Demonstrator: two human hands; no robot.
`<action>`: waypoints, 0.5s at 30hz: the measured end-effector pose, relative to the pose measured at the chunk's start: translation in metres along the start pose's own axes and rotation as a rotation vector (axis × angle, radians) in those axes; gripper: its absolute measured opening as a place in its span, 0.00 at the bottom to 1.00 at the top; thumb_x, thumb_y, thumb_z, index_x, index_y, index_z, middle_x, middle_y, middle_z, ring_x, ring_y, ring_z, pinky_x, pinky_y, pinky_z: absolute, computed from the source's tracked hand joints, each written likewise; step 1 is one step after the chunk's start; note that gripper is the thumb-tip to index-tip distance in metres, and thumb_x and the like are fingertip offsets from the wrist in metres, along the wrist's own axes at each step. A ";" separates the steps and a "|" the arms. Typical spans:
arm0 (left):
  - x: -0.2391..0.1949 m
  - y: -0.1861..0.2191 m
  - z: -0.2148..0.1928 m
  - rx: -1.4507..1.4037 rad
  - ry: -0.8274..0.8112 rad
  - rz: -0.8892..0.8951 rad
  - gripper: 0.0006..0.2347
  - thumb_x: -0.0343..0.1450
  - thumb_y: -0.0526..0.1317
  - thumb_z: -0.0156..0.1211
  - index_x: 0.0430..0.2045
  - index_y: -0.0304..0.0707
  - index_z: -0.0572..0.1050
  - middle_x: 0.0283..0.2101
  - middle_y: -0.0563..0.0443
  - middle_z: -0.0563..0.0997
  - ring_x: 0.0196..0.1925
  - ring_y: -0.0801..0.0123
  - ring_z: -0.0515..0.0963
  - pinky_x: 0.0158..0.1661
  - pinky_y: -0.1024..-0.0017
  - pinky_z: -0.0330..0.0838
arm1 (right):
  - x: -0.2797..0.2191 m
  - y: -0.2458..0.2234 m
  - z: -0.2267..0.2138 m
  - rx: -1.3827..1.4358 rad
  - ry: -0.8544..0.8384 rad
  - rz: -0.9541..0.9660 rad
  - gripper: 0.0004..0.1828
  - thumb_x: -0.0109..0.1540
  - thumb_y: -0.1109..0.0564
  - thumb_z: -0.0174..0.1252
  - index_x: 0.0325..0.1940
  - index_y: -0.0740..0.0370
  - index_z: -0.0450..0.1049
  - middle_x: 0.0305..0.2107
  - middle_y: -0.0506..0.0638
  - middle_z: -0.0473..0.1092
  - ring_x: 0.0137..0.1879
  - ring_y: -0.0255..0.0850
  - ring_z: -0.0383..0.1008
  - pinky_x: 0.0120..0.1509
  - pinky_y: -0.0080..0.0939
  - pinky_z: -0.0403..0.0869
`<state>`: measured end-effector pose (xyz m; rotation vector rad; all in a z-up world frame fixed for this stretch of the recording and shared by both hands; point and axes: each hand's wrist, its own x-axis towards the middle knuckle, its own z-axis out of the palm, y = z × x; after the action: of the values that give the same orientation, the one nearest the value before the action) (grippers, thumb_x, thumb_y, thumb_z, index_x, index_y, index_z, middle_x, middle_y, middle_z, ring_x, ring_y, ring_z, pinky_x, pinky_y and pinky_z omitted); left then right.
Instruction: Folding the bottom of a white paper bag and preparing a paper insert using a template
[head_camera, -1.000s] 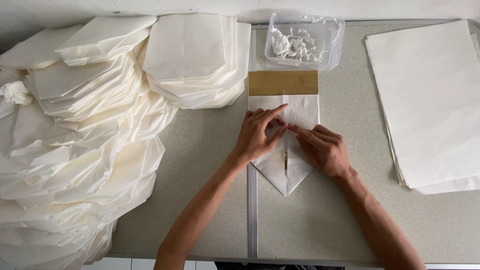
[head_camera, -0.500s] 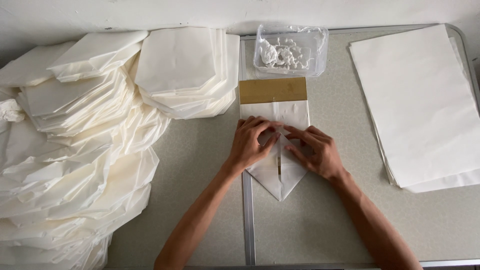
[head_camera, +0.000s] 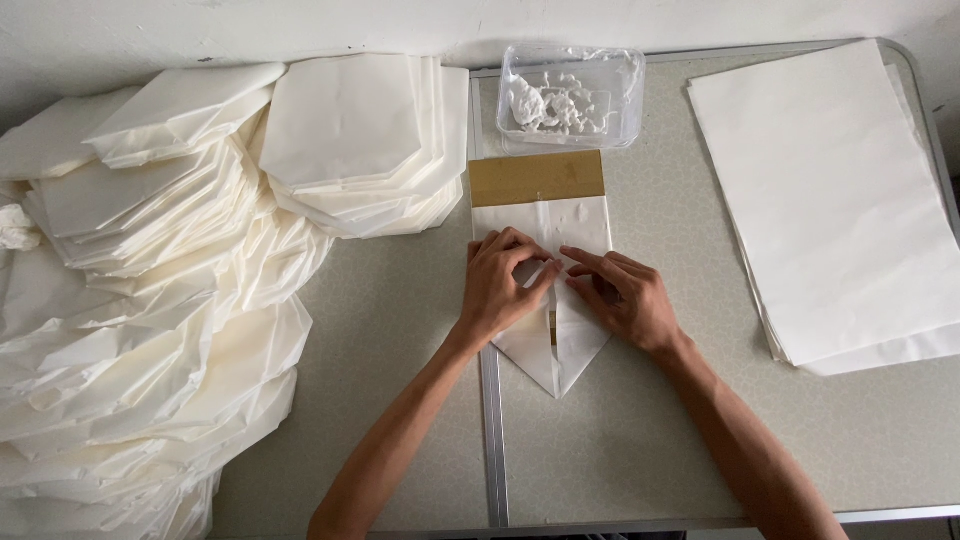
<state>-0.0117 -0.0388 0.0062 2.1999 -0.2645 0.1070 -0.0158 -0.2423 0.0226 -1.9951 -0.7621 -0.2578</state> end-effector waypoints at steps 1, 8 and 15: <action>-0.001 -0.002 0.002 0.000 -0.002 0.001 0.10 0.69 0.52 0.64 0.29 0.49 0.82 0.33 0.58 0.75 0.39 0.66 0.77 0.49 0.65 0.62 | 0.000 -0.001 -0.001 0.000 0.002 0.001 0.20 0.61 0.65 0.62 0.58 0.68 0.76 0.31 0.58 0.78 0.32 0.51 0.77 0.34 0.45 0.74; -0.002 -0.008 0.005 -0.045 0.000 -0.018 0.08 0.69 0.50 0.64 0.28 0.49 0.82 0.33 0.59 0.77 0.38 0.70 0.76 0.50 0.67 0.60 | 0.002 -0.005 -0.003 0.003 -0.007 0.003 0.18 0.61 0.65 0.61 0.56 0.68 0.77 0.30 0.57 0.78 0.32 0.47 0.78 0.35 0.42 0.75; -0.003 -0.011 0.003 -0.076 -0.021 -0.018 0.11 0.70 0.52 0.62 0.30 0.49 0.82 0.33 0.59 0.78 0.39 0.71 0.76 0.51 0.67 0.60 | 0.003 -0.007 -0.004 0.001 -0.008 0.023 0.18 0.61 0.66 0.61 0.55 0.68 0.77 0.30 0.58 0.78 0.33 0.48 0.79 0.35 0.43 0.75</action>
<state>-0.0120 -0.0345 -0.0043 2.1284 -0.2565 0.0634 -0.0173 -0.2416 0.0311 -2.0037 -0.7439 -0.2360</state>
